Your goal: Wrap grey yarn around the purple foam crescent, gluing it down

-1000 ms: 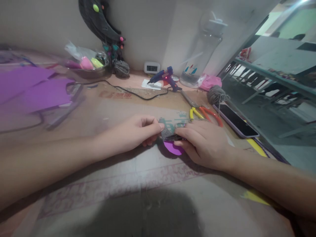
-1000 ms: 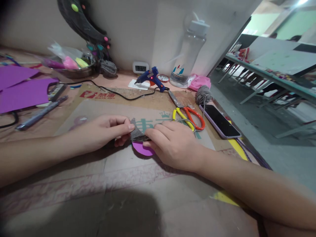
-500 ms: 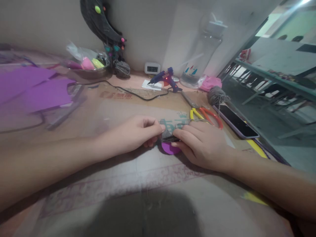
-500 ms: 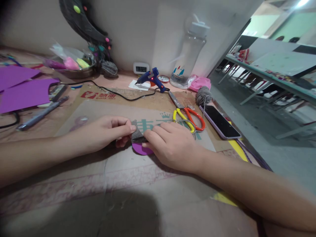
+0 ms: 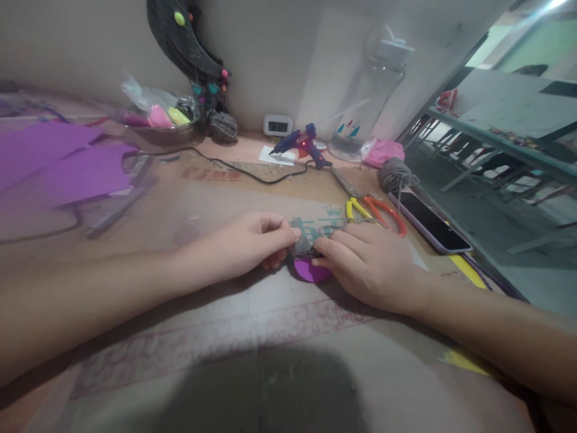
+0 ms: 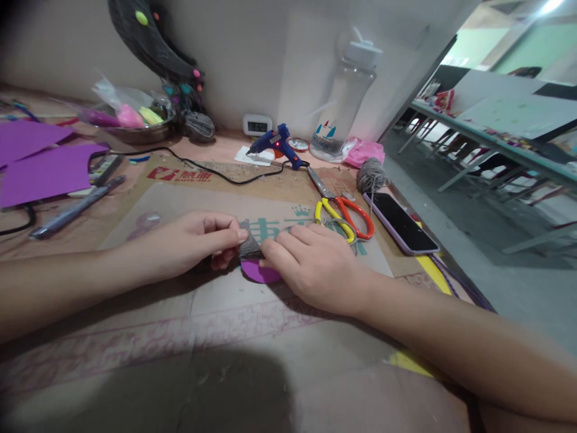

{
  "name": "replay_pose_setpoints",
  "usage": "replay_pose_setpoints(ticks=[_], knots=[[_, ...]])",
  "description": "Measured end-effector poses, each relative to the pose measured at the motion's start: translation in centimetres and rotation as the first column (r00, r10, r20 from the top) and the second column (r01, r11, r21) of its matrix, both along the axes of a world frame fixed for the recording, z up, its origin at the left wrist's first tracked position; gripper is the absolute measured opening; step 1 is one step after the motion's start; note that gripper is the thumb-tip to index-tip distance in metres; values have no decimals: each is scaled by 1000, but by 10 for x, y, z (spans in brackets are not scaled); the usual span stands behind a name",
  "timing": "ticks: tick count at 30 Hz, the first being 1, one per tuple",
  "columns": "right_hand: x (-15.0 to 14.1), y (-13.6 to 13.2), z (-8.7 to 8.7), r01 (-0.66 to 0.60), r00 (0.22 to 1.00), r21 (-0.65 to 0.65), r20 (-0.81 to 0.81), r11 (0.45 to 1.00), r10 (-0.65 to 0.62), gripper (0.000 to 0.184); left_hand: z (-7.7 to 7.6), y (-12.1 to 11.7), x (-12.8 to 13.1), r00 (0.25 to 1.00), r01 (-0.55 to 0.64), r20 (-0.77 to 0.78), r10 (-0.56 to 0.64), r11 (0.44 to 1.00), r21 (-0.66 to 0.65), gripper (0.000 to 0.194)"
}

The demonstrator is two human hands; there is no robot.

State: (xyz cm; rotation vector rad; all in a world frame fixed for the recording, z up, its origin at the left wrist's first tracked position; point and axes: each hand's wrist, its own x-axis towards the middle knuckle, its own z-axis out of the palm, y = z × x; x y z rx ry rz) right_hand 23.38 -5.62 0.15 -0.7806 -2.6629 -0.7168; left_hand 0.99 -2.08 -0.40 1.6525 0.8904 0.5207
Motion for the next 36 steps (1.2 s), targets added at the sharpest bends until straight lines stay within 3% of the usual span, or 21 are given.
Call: replay_pose_setpoints(ticks=[7, 27, 32, 36], knots=[[-5, -1, 6, 9, 994, -81, -110, 997, -18, 34, -1, 0, 0, 1000, -3, 2, 3, 1000, 14, 35], [-2, -1, 2, 4, 998, -45, -56, 999, -7, 29, -3, -1, -1, 1000, 9, -28, -8, 999, 53, 35], [4, 1, 4, 30, 962, -240, -257, 970, -94, 27, 0, -4, -1, 1000, -15, 10, 15, 1000, 24, 35], [8, 8, 5, 87, 896, -376, -376, 923, -237, 20, 5, -6, -2, 995, -102, 22, 99, 976, 190, 34]])
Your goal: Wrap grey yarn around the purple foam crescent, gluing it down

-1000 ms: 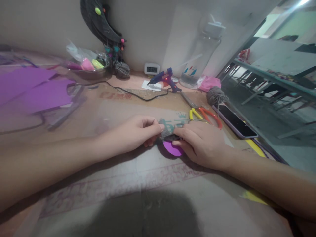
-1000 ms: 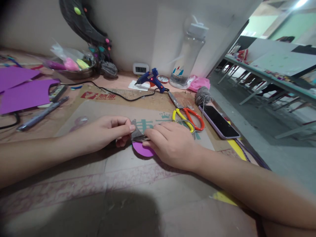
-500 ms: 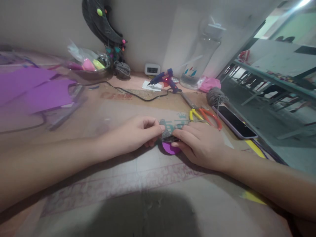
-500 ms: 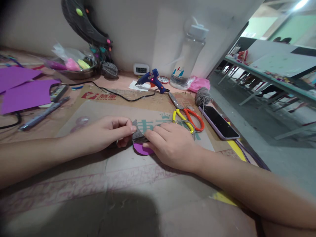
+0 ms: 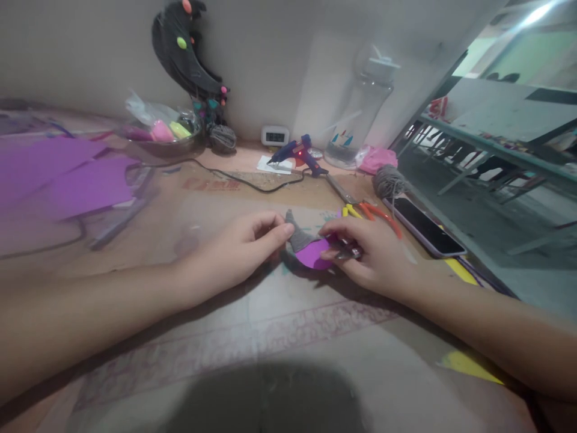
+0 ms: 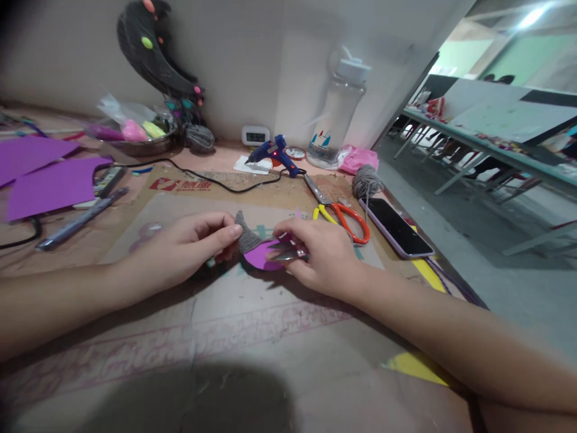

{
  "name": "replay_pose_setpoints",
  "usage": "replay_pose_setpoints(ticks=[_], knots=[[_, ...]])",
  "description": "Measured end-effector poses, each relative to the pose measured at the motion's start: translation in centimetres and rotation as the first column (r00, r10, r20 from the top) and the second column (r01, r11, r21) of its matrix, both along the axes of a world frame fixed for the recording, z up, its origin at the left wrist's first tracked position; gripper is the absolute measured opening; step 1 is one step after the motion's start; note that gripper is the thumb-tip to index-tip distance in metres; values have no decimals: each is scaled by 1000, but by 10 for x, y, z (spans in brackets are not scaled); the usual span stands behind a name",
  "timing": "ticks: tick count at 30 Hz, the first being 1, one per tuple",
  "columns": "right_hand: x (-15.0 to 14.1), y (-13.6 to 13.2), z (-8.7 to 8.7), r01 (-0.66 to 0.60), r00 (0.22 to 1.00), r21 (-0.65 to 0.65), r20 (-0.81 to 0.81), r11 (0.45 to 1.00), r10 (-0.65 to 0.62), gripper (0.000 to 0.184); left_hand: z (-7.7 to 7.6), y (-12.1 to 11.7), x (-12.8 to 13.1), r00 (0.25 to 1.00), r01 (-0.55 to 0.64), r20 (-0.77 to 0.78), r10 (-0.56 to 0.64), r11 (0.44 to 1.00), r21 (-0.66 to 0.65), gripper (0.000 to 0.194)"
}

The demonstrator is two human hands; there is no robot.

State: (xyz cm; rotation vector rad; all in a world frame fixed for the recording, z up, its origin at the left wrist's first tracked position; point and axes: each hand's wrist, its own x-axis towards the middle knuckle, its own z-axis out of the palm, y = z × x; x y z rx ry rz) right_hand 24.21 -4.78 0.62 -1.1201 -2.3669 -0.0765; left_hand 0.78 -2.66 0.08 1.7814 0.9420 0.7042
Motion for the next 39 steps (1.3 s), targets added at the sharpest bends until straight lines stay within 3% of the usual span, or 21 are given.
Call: replay_pose_setpoints(ticks=[3, 7, 17, 23, 39], knots=[[1, 5, -3, 21, 998, -46, -54, 999, -24, 15, 3, -1, -1, 999, -30, -19, 33, 993, 111, 32], [0, 8, -8, -13, 993, -94, -116, 996, 2, 14, 4, -2, -1, 998, -33, -55, 42, 987, 157, 32], [0, 9, -11, -30, 989, -119, -148, 992, 12, 9, 5, 2, -1, 997, 9, -73, -2, 995, 100, 28], [0, 11, -12, -31, 988, -135, -152, 990, 10, 12, 4, 1, -1, 988, 19, -153, 5, 988, 155, 29], [-2, 10, -13, -99, 992, -70, -91, 993, 92, 8, -2, 7, -1, 995, 17, -100, -1, 987, 158, 32]])
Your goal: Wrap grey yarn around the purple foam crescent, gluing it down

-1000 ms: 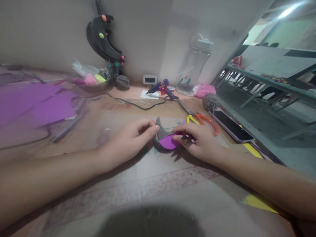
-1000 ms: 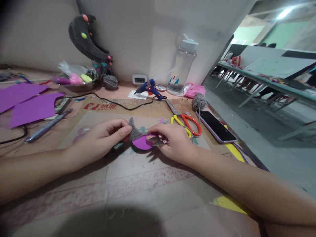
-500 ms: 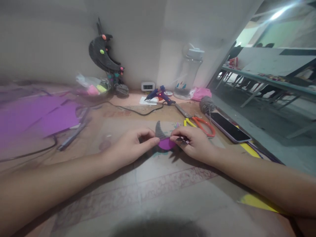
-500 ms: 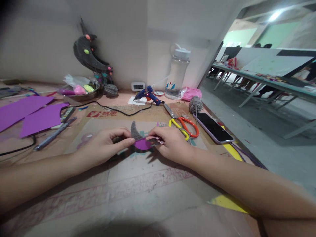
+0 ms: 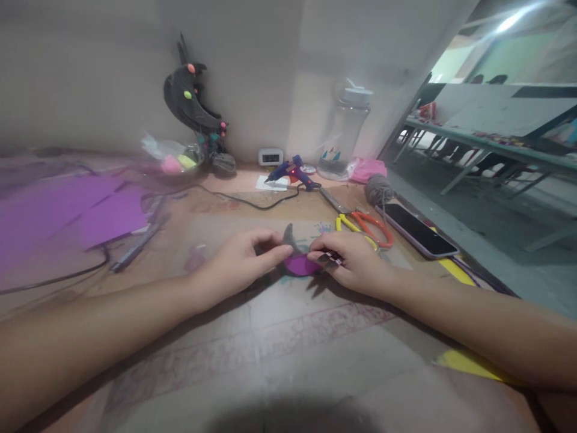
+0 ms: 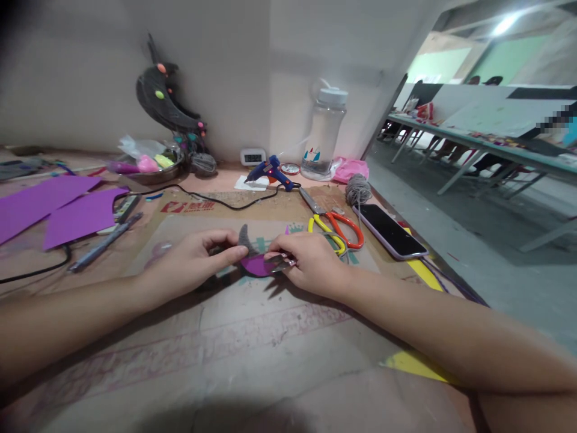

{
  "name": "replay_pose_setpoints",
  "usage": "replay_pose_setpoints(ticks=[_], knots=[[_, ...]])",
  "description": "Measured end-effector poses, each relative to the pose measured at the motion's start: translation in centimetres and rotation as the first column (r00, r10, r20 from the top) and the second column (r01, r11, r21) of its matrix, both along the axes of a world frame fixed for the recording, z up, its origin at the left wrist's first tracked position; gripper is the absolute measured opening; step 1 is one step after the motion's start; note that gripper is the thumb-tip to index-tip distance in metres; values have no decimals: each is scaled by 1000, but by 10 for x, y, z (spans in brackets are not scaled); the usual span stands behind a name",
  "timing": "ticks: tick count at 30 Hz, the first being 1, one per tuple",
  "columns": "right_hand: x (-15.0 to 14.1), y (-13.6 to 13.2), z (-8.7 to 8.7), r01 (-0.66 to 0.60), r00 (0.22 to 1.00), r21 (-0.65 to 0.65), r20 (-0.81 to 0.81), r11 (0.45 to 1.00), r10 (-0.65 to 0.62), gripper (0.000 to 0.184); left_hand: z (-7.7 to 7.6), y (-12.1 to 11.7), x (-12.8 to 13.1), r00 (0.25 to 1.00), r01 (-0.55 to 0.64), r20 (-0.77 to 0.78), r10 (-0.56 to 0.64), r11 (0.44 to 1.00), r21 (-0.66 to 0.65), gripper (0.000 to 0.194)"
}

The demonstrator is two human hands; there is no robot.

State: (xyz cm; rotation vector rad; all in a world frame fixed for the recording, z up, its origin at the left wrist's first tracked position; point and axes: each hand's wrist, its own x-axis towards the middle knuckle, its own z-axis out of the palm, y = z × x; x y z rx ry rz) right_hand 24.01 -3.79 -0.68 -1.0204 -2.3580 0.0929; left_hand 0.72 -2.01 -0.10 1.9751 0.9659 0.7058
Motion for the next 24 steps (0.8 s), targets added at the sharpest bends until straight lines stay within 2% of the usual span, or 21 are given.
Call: replay_pose_setpoints(ticks=[4, 8, 17, 24], knots=[[0, -1, 1, 9, 1000, -3, 4, 1000, -9, 10, -1, 1, -1, 1000, 17, 22, -16, 1000, -7, 35], [1, -1, 0, 16, 1000, -31, -11, 999, -16, 7, -2, 2, 0, 999, 11, 44, -10, 1000, -17, 29], [-2, 2, 2, 70, 982, -226, -155, 972, -107, 17, -2, 2, 0, 999, -28, 30, 32, 992, -121, 32], [-2, -2, 9, -37, 966, -367, -252, 929, -61, 22, -3, -4, -2, 989, 101, 123, -81, 981, -167, 29]])
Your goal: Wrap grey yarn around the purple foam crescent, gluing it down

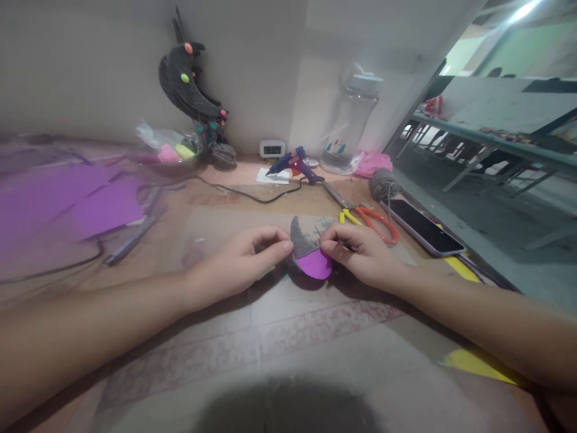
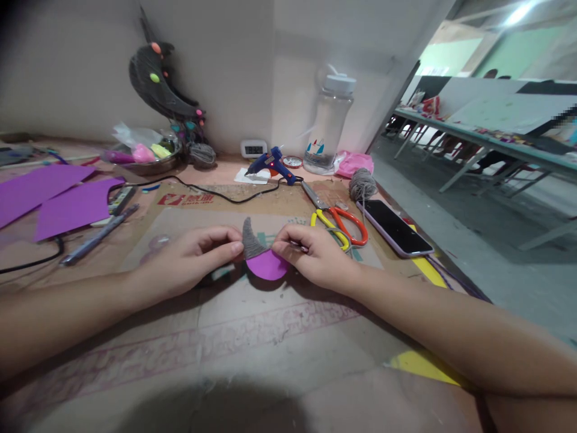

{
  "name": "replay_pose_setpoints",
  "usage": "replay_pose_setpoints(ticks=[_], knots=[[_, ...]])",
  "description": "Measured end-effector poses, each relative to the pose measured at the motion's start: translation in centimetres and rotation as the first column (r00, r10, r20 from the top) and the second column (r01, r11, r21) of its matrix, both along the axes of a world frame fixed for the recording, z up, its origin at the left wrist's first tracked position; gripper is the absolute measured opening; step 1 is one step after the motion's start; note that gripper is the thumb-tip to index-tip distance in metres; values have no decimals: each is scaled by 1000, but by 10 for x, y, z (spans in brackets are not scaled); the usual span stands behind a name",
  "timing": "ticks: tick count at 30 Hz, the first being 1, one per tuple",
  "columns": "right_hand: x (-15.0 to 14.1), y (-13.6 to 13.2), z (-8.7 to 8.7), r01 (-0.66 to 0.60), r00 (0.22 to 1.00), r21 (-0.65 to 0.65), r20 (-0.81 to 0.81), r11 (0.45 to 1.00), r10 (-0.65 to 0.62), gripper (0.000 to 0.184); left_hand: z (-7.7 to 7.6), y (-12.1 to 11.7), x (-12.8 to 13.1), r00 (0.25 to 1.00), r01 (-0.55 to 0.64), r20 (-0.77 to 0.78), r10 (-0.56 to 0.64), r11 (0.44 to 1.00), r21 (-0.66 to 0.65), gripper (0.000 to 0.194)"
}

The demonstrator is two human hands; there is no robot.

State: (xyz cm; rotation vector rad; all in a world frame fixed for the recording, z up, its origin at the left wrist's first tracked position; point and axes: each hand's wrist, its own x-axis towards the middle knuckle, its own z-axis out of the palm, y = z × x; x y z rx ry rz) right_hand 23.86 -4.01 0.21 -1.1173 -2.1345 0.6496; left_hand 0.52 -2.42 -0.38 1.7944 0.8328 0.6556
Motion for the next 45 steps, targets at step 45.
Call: replay_pose_setpoints(ticks=[45], knots=[[-1, -12, -1, -202, 948, 426, 311, 882, 67, 28, 1, 3, 5, 972, 116, 223, -78, 980, -161, 21]])
